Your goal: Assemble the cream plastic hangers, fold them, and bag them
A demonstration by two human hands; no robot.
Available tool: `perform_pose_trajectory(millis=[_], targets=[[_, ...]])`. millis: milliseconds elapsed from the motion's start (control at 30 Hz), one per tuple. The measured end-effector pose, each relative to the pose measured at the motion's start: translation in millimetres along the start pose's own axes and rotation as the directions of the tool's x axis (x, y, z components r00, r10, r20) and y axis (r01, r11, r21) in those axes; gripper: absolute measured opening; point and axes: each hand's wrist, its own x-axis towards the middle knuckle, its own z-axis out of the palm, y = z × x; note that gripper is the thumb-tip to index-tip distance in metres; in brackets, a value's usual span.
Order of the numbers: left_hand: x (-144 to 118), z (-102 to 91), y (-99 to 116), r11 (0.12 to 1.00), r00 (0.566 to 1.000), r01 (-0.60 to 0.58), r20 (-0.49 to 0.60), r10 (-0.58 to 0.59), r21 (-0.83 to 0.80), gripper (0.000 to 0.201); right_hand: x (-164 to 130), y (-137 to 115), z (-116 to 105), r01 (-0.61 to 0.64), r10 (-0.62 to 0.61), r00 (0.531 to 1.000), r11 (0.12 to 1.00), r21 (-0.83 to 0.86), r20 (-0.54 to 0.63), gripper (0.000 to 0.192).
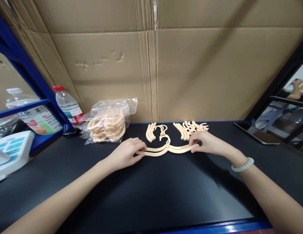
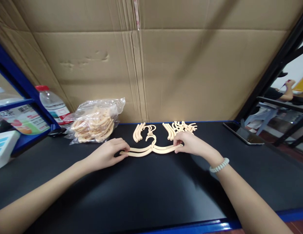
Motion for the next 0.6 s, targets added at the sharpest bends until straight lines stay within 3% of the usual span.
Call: perform_pose_trajectory(millis=[133,333,600], targets=[[0,1.2,2,0.995,0.998,0.031,-0.049,-0.026,0.092,0.007,-1,3,1,0.008,-0.008,1.000,0.999,0.037,0.002,0.007],[-1,6.0,0,0.999,0.995,0.014,-0.096,-0.010,0.039,0.015,-2,8,2,-0.018,0.017,0.999,1.000,-0.016,-0.029,0.029],[-1,12.4,2,1.000,1.000,0.019,-0.022,-0.019,-0.006,0.021,-1,6,3,-0.023,0.025,1.000,0.997,-0.067,0.018,0.013]])
